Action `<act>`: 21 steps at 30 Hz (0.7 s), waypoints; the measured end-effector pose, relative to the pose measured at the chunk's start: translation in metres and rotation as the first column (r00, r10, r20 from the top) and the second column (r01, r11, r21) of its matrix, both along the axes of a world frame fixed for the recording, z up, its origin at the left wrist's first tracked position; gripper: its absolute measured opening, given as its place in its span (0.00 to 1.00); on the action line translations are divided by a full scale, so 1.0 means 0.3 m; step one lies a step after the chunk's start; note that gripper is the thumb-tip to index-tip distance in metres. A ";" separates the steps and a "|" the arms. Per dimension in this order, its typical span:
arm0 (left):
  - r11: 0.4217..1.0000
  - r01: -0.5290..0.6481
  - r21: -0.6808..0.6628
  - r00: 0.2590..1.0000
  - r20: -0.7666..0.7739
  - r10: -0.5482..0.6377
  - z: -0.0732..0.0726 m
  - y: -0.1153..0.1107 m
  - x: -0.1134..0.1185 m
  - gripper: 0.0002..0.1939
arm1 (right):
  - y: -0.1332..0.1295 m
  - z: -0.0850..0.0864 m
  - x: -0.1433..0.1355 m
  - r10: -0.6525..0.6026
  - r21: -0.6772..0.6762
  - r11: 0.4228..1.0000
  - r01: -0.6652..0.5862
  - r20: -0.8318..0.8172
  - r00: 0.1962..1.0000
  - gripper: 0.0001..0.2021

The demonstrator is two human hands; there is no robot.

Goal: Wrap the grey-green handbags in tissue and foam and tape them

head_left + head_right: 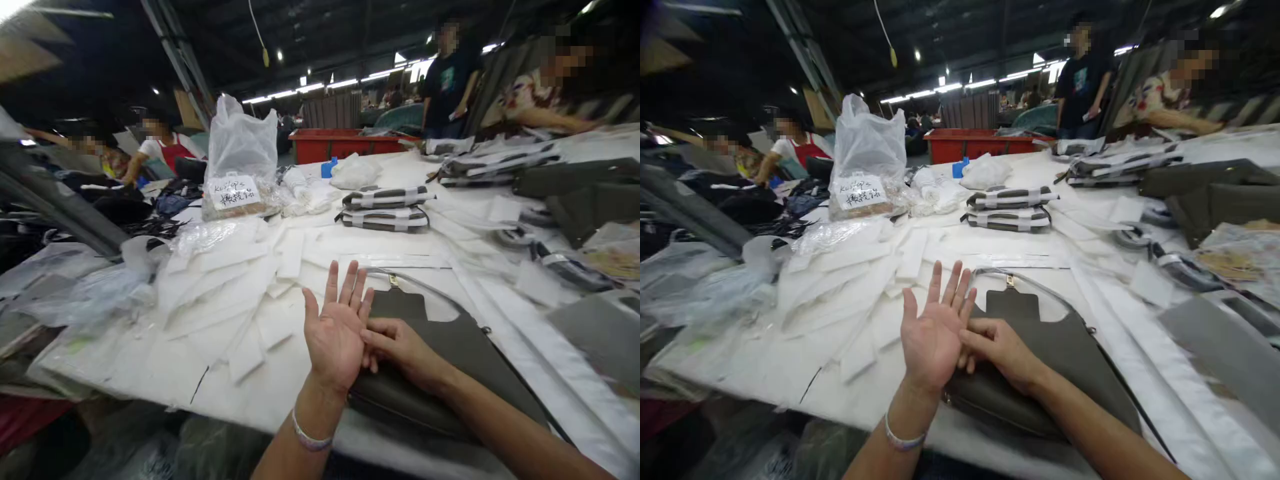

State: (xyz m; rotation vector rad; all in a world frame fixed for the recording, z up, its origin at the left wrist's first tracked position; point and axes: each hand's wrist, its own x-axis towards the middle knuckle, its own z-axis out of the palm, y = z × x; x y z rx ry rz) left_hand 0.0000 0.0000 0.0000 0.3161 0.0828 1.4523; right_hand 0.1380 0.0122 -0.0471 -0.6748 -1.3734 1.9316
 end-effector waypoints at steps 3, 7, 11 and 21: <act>1.000 -0.012 -0.023 0.999 -0.049 0.011 0.003 -0.003 0.005 0.35 | -0.011 -0.011 0.004 0.050 -0.035 0.998 -0.053 -0.066 0.997 0.13; 0.997 -0.021 -0.080 0.998 -0.054 0.016 -0.004 0.010 0.006 0.33 | -0.019 -0.015 0.006 0.057 -0.073 0.995 -0.065 -0.109 0.992 0.14; 0.988 -0.042 -0.150 0.998 -0.048 0.035 -0.016 0.030 0.002 0.32 | -0.016 -0.015 -0.002 -0.020 -0.093 0.996 0.013 -0.072 0.997 0.17; 0.976 -0.006 -0.216 0.997 -0.080 -0.012 -0.026 0.037 0.010 0.32 | -0.010 -0.025 -0.009 -0.127 -0.105 0.987 0.120 -0.062 0.990 0.23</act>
